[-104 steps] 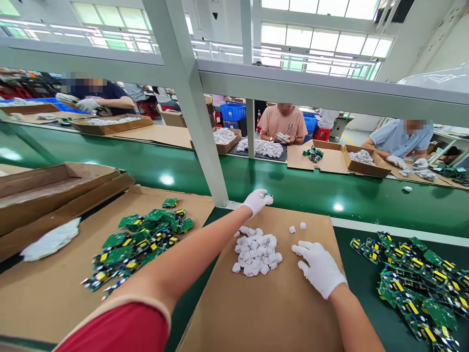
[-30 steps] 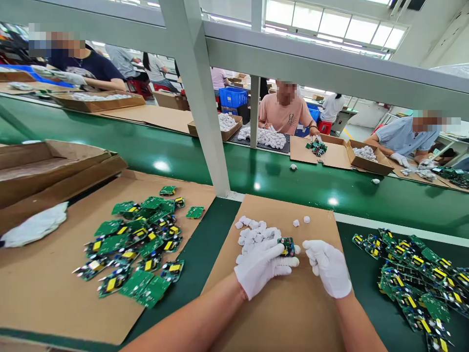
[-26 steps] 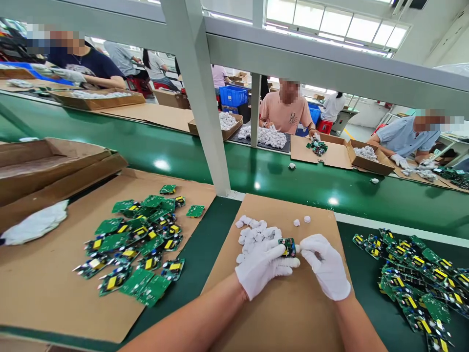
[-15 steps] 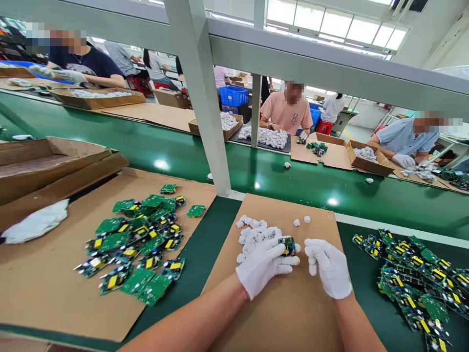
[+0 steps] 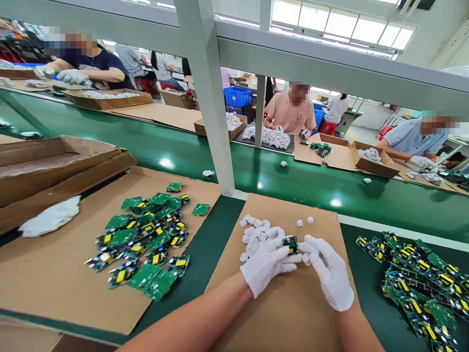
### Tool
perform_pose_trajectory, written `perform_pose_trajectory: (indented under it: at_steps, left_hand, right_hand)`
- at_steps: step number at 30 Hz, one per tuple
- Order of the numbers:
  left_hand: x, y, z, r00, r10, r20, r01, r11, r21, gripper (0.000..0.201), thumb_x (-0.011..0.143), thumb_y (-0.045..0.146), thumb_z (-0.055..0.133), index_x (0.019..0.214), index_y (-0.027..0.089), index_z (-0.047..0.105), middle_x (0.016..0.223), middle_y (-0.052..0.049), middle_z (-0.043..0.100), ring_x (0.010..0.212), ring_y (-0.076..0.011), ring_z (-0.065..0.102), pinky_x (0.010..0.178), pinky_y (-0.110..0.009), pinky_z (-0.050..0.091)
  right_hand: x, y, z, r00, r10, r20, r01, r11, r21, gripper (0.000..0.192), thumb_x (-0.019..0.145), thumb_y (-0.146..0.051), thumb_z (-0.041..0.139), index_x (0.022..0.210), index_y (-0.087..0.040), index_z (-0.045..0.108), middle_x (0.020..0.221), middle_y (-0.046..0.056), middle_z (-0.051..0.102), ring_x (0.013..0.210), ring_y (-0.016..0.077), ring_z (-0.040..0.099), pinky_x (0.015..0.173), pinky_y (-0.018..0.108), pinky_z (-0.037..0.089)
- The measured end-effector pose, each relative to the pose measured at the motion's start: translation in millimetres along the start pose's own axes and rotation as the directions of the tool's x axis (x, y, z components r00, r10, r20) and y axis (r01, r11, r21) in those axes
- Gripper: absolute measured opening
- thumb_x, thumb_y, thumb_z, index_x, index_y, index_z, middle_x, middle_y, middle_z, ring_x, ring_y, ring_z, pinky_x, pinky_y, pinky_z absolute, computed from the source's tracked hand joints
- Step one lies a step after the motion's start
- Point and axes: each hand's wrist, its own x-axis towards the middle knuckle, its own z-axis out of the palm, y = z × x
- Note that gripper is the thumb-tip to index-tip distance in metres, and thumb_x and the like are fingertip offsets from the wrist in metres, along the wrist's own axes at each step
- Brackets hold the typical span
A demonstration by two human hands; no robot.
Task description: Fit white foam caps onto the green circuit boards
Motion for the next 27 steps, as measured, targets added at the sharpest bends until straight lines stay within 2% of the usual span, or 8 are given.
perform_pose_trajectory:
  at_steps: [3, 7, 11, 14, 17, 20, 23, 27]
  left_hand:
    - [1, 0, 0.5, 1.0, 0.028, -0.011, -0.027, 0.999, 0.047, 0.034, 0.073, 0.034, 0.067, 0.1, 0.017, 0.055, 0.108, -0.011, 0.059, 0.094, -0.022, 0.062, 0.073, -0.028, 0.045]
    - [5, -3, 0.1, 0.993, 0.116, -0.005, -0.113, 0.974, 0.197, 0.035, 0.073, 0.037, 0.065, 0.101, 0.017, 0.058, 0.105, -0.009, 0.059, 0.091, -0.0206, 0.061, 0.071, -0.028, 0.047]
    - [8, -14, -4.4, 0.958, 0.286, 0.004, -0.267, 0.891, 0.366, 0.036, 0.075, 0.032, 0.062, 0.107, 0.016, 0.06, 0.095, -0.007, 0.06, 0.087, -0.0185, 0.057, 0.074, -0.029, 0.046]
    - [7, -23, -6.7, 0.936, 0.351, -0.037, -0.298, 0.841, 0.451, 0.04, 0.076, 0.028, 0.06, 0.114, 0.017, 0.058, 0.097, -0.006, 0.06, 0.087, -0.0175, 0.055, 0.081, -0.031, 0.045]
    - [5, -22, -4.2, 0.95, 0.309, -0.036, -0.265, 0.864, 0.429, 0.04, 0.077, 0.03, 0.059, 0.115, 0.017, 0.057, 0.099, -0.007, 0.06, 0.083, -0.017, 0.055, 0.076, -0.031, 0.047]
    - [4, -14, -0.8, 0.97, 0.24, -0.024, -0.219, 0.916, 0.336, 0.035, 0.076, 0.035, 0.06, 0.106, 0.016, 0.06, 0.096, -0.007, 0.061, 0.078, -0.0157, 0.057, 0.067, -0.027, 0.048]
    - [5, -8, -0.4, 0.989, 0.146, -0.029, -0.136, 0.962, 0.235, 0.034, 0.075, 0.04, 0.061, 0.099, 0.016, 0.06, 0.095, -0.007, 0.061, 0.073, -0.0138, 0.059, 0.064, -0.025, 0.048]
    - [5, -9, -0.7, 0.99, 0.097, -0.102, -0.08, 0.984, 0.16, 0.04, 0.071, 0.044, 0.065, 0.1, 0.017, 0.057, 0.092, -0.006, 0.059, 0.072, -0.014, 0.061, 0.067, -0.028, 0.049]
  right_hand:
    - [0, -2, 5, 0.999, -0.037, -0.029, 0.032, 0.988, -0.149, 0.026, 0.086, -0.026, 0.053, 0.111, -0.021, 0.057, 0.091, 0.007, 0.069, 0.08, 0.0193, 0.066, 0.071, 0.034, 0.057]
    - [-1, 1, 12, 0.984, -0.146, -0.102, 0.105, 0.938, -0.331, 0.018, 0.082, -0.023, 0.056, 0.099, -0.02, 0.059, 0.083, 0.005, 0.07, 0.069, 0.0168, 0.066, 0.061, 0.03, 0.056]
    - [-2, 7, 14, 0.962, -0.271, -0.023, 0.227, 0.848, -0.48, 0.015, 0.08, -0.018, 0.055, 0.094, -0.021, 0.061, 0.077, 0.003, 0.068, 0.066, 0.0147, 0.064, 0.062, 0.026, 0.052]
    - [-2, 7, 15, 0.951, -0.31, 0.014, 0.269, 0.801, -0.536, 0.013, 0.081, -0.017, 0.054, 0.09, -0.021, 0.062, 0.068, 0.001, 0.065, 0.06, 0.0128, 0.06, 0.059, 0.024, 0.049]
    - [-2, 2, 16, 0.952, -0.303, 0.03, 0.266, 0.778, -0.57, 0.016, 0.082, -0.018, 0.052, 0.091, -0.023, 0.065, 0.065, 0.001, 0.062, 0.059, 0.012, 0.058, 0.058, 0.023, 0.048]
    - [0, -3, 14, 0.961, -0.264, 0.08, 0.259, 0.759, -0.597, 0.022, 0.082, -0.024, 0.055, 0.102, -0.025, 0.065, 0.083, 0.004, 0.064, 0.069, 0.0143, 0.061, 0.063, 0.025, 0.05]
    - [3, -5, 10, 0.966, -0.249, 0.071, 0.245, 0.787, -0.567, 0.034, 0.084, -0.029, 0.053, 0.118, -0.024, 0.057, 0.095, 0.007, 0.062, 0.068, 0.0142, 0.061, 0.062, 0.027, 0.052]
    - [4, -1, 9, 0.941, -0.34, 0.009, 0.277, 0.752, -0.599, 0.017, 0.085, -0.024, 0.055, 0.095, -0.025, 0.068, 0.092, 0.006, 0.064, 0.076, 0.0161, 0.063, 0.067, 0.028, 0.054]
